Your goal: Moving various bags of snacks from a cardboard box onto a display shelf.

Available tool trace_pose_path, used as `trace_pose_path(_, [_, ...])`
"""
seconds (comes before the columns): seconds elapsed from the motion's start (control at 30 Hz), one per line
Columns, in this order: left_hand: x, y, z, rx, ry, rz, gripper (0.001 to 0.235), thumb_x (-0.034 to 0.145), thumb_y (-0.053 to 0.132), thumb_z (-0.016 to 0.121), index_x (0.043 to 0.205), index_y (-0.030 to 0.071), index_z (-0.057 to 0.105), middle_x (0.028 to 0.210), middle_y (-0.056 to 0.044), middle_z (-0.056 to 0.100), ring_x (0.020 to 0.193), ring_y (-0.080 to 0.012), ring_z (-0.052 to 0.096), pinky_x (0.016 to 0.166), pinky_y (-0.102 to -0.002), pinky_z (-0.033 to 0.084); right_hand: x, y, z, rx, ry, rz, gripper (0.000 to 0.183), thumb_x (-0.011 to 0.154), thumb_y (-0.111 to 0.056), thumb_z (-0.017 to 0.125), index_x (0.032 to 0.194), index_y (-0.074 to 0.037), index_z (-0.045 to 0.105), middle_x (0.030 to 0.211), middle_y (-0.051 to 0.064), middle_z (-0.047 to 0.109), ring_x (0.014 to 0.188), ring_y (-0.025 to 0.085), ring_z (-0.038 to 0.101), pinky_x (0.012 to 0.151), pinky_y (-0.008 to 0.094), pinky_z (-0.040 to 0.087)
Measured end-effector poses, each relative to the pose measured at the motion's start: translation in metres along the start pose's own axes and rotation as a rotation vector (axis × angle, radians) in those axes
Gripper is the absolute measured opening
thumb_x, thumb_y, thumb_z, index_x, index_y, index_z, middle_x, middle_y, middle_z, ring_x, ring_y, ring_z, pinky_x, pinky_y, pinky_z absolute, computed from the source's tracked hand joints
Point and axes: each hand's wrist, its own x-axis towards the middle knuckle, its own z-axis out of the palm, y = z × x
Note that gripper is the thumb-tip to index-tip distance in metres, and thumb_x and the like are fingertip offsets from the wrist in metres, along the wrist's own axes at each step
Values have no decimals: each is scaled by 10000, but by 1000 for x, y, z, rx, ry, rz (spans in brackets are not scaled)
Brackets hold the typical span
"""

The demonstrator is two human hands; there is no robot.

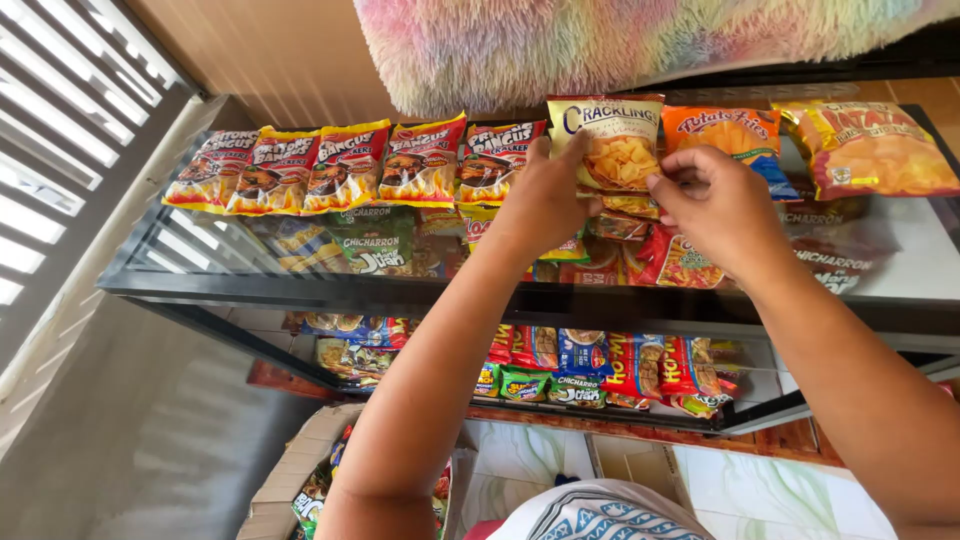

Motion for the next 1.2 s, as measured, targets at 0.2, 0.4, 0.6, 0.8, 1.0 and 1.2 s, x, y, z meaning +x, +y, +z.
trace_pose_path(0.2, [-9, 27, -7, 231, 29, 12, 1302, 526, 245, 982, 1560, 215, 192, 1566, -355, 200, 1249, -519, 519, 932, -528, 498, -1, -13, 1, -106, 51, -134, 326, 962, -165, 728, 1243, -30, 632, 1055, 102, 745, 813, 181, 713, 640, 323, 573])
trace_pose_path(0.4, [-10, 27, 0, 401, 69, 6, 1083, 652, 220, 911, 1545, 288, 302, 1537, -293, 340, 1213, -428, 576, 920, -502, 519, -15, -30, -4, -465, 152, -599, 352, 994, -175, 732, 1314, -38, 678, 1199, 193, 684, 1057, 373, 667, 864, 414, 545])
trace_pose_path(0.6, [-3, 10, 31, 606, 342, 83, 697, 900, 189, 734, 1531, 263, 446, 1468, -247, 489, 1355, -398, 515, 1038, -543, 468, -6, -17, -5, -463, 56, -590, 341, 1049, -194, 699, 1347, -31, 672, 1237, 166, 687, 1104, 351, 663, 947, 416, 539])
trace_pose_path(0.8, [-7, 25, 18, 572, 347, 64, 889, 820, 200, 745, 1592, 255, 308, 1516, -276, 432, 1420, -430, 415, 1131, -589, 377, -14, -21, -4, -542, 129, -624, 442, 1044, -244, 743, 1404, -4, 655, 1347, 194, 651, 1210, 373, 632, 1020, 422, 514])
trace_pose_path(1.0, [-34, 35, -11, 502, 266, 13, 1135, 586, 376, 914, 1524, 173, 309, 1520, -247, 435, 1447, -410, 411, 1120, -575, 391, -36, -62, 0, -531, 174, -668, 442, 1020, -207, 758, 1379, 21, 639, 1399, 216, 602, 1253, 398, 601, 1055, 458, 491])
trace_pose_path(1.2, [-92, 25, -53, 425, 312, -76, 996, 655, 409, 916, 1476, 158, 410, 1514, -210, 471, 1436, -391, 442, 1101, -562, 421, -61, -84, 23, -520, 75, -849, 444, 1027, -97, 808, 1395, 54, 610, 1448, 213, 547, 1326, 384, 574, 1169, 447, 484])
